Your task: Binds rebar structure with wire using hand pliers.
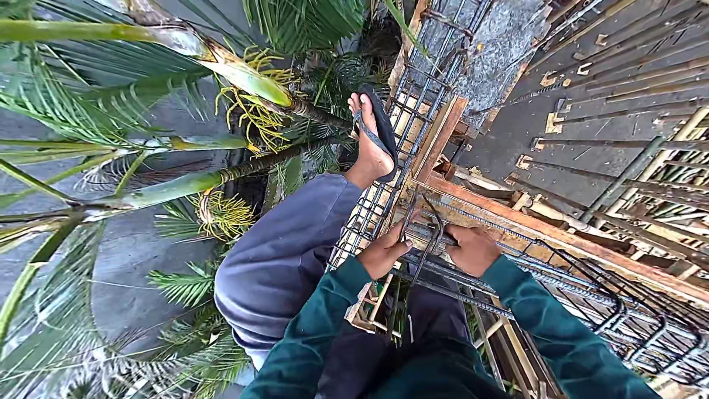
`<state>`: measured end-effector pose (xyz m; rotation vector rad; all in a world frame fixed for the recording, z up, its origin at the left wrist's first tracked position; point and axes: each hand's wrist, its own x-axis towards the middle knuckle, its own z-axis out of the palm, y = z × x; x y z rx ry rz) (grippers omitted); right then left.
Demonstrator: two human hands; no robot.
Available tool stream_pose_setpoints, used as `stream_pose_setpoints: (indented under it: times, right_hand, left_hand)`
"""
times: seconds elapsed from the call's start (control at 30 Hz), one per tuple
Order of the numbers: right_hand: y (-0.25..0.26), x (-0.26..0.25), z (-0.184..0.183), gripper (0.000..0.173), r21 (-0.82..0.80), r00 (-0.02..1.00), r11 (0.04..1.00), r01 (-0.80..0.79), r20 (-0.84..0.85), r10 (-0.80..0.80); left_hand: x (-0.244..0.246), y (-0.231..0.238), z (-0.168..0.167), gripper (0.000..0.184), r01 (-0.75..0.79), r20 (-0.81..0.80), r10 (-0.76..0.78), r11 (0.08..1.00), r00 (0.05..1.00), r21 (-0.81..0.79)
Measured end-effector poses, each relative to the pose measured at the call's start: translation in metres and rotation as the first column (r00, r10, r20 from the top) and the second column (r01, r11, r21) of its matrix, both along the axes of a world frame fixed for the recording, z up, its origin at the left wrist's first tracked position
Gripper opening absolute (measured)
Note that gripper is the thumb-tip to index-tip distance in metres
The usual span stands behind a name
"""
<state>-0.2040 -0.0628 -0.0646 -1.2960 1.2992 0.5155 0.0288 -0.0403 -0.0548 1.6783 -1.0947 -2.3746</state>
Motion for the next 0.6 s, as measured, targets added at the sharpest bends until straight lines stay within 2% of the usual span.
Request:
stream_pose_setpoints:
  times: [0.1, 0.17, 0.23, 0.33, 0.43, 0.6]
  right_hand:
    - [0.002, 0.003, -0.001, 0.024, 0.047, 1.000, 0.999, -0.003, -0.008, 0.004]
    - [0.002, 0.004, -0.003, 0.023, 0.051, 1.000, 0.999, 0.004, -0.006, -0.004]
    - [0.003, 0.004, -0.003, 0.022, 0.047, 1.000, 0.999, 0.013, -0.002, -0.013]
    - [0.001, 0.002, -0.002, 0.021, 0.044, 1.000, 0.999, 0.021, 0.001, -0.021]
    - [-0.002, 0.000, 0.000, 0.019, 0.033, 0.999, 0.999, 0.042, 0.005, -0.042]
    - [-0.004, -0.001, 0.006, 0.020, 0.047, 0.999, 0.998, 0.032, -0.005, -0.032]
  left_hand:
    - [-0.011, 0.003, 0.017, 0.062, 0.184, 0.267, -0.171, 0.983, 0.948, -0.024]
    - [-0.024, 0.005, 0.029, 0.053, 0.327, 0.491, -0.262, 0.944, 0.831, -0.048]
    - [-0.031, 0.014, 0.035, 0.044, 0.394, 0.632, -0.242, 0.912, 0.737, -0.111]
    - [-0.032, 0.018, 0.036, 0.040, 0.415, 0.686, -0.197, 0.894, 0.700, -0.167]
    - [-0.030, 0.014, 0.042, 0.045, 0.423, 0.690, -0.228, 0.897, 0.687, -0.125]
    - [-0.012, 0.016, 0.041, 0.044, 0.368, 0.590, -0.195, 0.910, 0.784, -0.189]
